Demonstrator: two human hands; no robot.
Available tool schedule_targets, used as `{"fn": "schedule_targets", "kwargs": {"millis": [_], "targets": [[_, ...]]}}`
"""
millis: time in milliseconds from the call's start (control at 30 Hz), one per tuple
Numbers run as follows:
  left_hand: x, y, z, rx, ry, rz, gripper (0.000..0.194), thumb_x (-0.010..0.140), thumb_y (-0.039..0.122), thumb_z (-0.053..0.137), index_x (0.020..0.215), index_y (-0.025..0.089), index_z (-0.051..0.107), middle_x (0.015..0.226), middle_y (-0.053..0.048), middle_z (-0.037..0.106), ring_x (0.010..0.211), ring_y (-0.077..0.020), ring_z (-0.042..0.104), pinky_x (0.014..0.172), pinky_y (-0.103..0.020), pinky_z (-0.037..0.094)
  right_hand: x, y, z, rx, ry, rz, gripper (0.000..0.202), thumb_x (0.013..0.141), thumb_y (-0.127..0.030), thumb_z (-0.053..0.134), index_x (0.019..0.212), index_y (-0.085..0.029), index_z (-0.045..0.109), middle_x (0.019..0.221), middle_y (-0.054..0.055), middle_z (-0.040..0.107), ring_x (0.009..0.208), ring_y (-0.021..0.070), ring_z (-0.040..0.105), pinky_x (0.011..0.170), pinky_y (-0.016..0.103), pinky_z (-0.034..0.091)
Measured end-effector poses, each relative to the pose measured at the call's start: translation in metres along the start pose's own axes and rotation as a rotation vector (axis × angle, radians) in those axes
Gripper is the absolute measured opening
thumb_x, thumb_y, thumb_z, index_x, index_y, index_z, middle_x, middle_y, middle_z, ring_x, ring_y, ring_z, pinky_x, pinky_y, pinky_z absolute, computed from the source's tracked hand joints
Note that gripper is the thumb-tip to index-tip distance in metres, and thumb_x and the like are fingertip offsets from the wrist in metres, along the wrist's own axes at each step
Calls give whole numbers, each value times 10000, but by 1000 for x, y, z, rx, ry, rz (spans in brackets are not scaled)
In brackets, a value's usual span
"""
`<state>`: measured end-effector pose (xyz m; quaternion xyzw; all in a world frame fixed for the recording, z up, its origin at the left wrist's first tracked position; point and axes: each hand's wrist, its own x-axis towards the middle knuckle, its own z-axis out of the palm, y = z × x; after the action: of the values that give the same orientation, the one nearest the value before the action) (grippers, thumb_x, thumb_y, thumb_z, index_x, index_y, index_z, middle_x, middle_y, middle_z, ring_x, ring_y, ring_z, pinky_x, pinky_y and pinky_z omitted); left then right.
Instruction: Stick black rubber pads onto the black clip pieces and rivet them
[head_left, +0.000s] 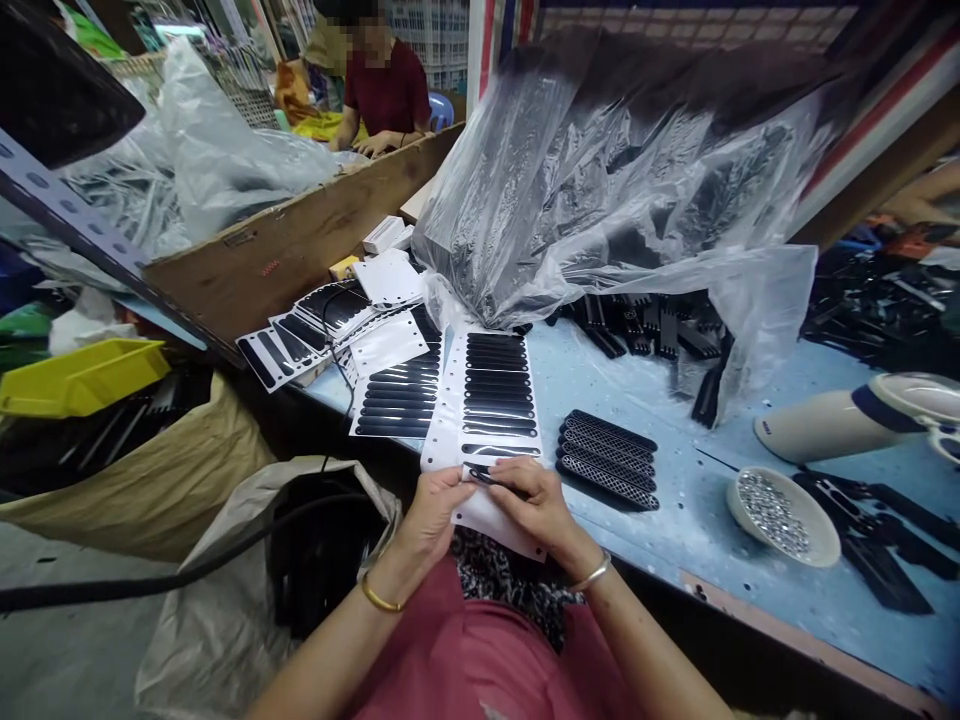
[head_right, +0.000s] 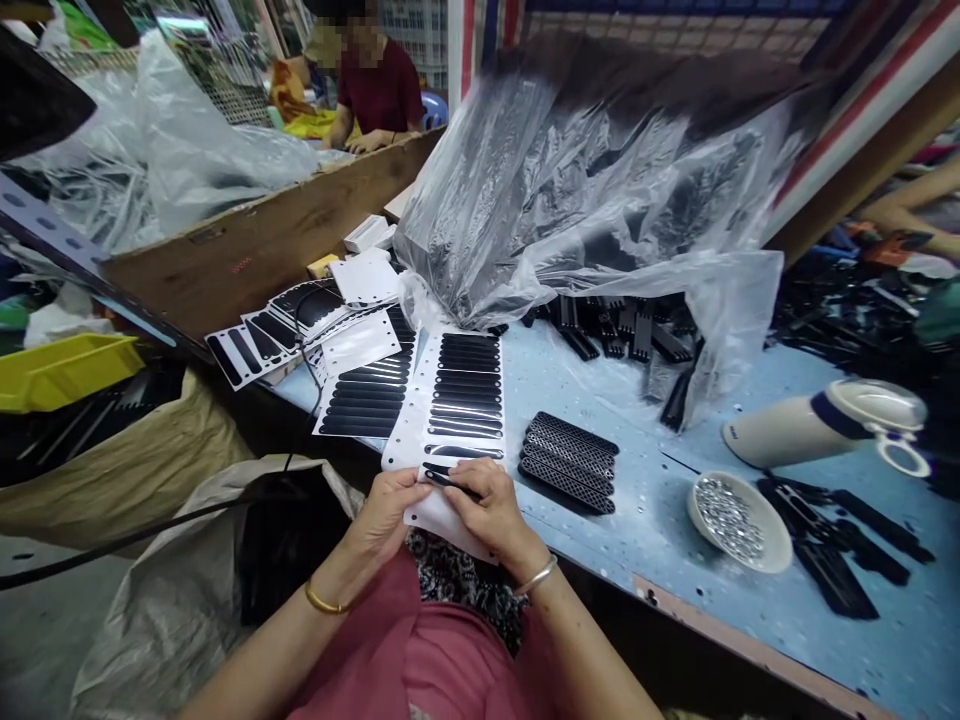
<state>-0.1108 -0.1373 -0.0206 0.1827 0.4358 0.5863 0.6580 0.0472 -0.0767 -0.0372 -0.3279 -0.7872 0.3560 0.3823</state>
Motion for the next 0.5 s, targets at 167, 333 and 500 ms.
{"fn": "schedule_targets", "kwargs": {"millis": [167, 333, 500], "targets": [[-1, -2, -4, -14, -6, -27, 277, 591, 251, 818, 811, 93, 760, 688, -69, 711, 605, -119, 594, 603, -199, 433, 6, -8, -2, -3, -113, 30, 144, 837, -238, 599, 866, -231, 740, 877, 58, 741, 849, 212, 663, 770, 365, 521], [-5, -1, -7, -6, -19, -34, 334, 586, 267, 826, 859, 90, 752, 705, -84, 721, 606, -151, 631, 621, -234, 475, 12, -15, -1, 100, -22, 197, 216, 845, -300, 588, 704, -209, 724, 747, 43, 717, 732, 190, 648, 715, 330, 519], [-2, 8, -11, 46, 17, 12, 455, 551, 258, 839, 954, 81, 722, 766, -94, 731, 628, -168, 649, 642, -250, 497, 13, -22, -32, 456, 448, 447, 277, 837, -423, 630, 875, -161, 712, 704, 50, 711, 589, 182, 662, 604, 342, 563]]}}
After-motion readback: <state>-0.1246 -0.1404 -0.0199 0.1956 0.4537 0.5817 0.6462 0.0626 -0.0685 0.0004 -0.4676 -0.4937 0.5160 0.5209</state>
